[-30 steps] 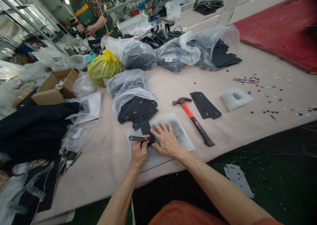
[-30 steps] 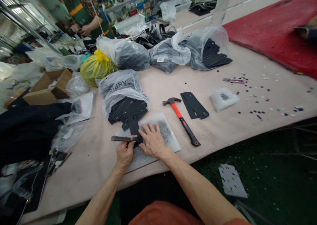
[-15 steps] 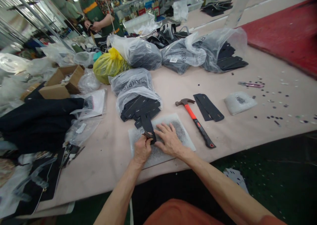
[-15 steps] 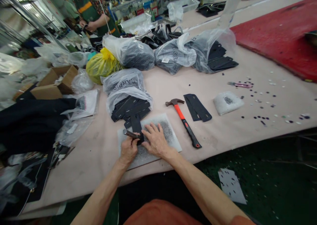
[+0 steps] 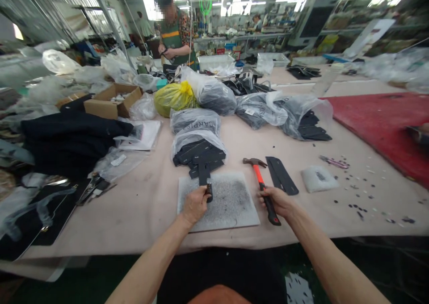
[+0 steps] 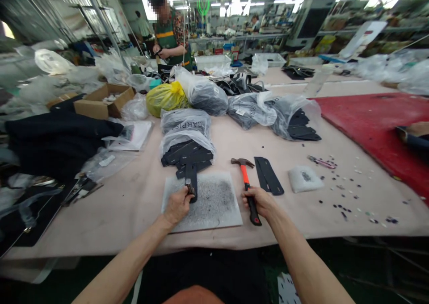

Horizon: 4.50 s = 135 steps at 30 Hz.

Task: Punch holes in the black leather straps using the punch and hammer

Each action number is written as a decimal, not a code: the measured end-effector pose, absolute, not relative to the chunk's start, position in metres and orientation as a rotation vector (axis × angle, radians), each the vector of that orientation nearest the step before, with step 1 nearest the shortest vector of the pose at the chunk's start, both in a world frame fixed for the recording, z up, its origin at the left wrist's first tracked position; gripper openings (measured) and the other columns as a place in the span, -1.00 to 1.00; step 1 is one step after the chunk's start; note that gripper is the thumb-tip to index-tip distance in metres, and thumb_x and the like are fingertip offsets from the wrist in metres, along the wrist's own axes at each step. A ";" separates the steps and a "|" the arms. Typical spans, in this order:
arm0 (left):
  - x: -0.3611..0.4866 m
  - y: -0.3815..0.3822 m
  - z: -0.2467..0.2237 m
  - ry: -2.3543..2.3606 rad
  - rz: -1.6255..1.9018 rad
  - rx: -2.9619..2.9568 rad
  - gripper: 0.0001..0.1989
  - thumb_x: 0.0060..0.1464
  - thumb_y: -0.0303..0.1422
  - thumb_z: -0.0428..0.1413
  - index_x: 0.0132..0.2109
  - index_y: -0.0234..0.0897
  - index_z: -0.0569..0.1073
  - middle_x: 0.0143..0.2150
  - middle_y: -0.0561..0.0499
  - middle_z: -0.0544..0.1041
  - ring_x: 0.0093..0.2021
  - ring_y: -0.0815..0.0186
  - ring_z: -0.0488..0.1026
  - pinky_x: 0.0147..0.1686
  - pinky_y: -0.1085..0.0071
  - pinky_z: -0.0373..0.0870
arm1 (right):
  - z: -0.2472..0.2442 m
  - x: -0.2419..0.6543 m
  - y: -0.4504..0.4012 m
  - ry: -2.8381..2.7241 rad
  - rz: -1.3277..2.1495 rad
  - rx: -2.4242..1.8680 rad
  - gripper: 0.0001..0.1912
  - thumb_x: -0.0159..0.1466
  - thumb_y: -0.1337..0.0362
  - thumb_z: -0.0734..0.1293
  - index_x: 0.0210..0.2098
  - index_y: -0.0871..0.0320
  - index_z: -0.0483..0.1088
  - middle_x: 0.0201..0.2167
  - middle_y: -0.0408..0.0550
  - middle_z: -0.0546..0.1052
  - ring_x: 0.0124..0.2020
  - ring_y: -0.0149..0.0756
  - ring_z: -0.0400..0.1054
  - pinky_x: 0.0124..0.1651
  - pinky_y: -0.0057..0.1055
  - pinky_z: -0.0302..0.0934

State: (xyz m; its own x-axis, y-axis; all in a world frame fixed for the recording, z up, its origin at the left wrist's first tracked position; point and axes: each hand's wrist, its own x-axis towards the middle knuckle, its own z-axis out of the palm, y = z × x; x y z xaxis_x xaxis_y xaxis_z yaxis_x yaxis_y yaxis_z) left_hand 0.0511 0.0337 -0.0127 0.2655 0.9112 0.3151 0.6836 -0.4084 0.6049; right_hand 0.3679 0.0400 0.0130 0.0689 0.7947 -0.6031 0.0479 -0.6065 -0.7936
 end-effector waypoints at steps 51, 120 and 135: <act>0.050 0.035 -0.017 1.452 0.958 2.190 -0.87 0.16 -0.44 0.02 -0.15 -0.23 0.42 -0.32 -0.03 0.56 -0.27 0.21 0.54 -0.29 0.33 0.43 | 0.058 0.363 0.028 -1.580 0.790 -2.199 -0.72 0.32 0.15 0.12 -0.36 0.18 0.32 -0.54 -0.06 0.41 -0.55 -0.29 0.32 -0.44 -0.39 0.14; 0.027 0.052 -0.019 1.507 1.005 1.827 -0.76 0.18 -0.42 -0.04 -0.07 -0.23 0.45 -0.07 -0.06 0.57 -0.01 0.20 0.50 0.04 0.23 0.43 | 0.031 0.325 -0.095 -1.857 1.386 -1.794 -0.70 0.30 0.13 0.13 -0.41 0.07 0.40 -0.54 -0.12 0.44 -0.44 -0.26 0.34 -0.33 -0.35 0.17; 0.026 0.053 -0.016 1.515 1.025 1.813 -0.77 0.19 -0.35 -0.04 -0.09 -0.24 0.48 -0.09 -0.07 0.59 -0.05 0.19 0.52 -0.01 0.23 0.47 | 0.054 0.267 -0.029 -1.975 0.577 -1.841 -0.78 0.32 0.28 0.11 -0.22 0.10 0.37 -0.26 0.02 0.49 -0.21 -0.21 0.35 -0.13 -0.30 0.15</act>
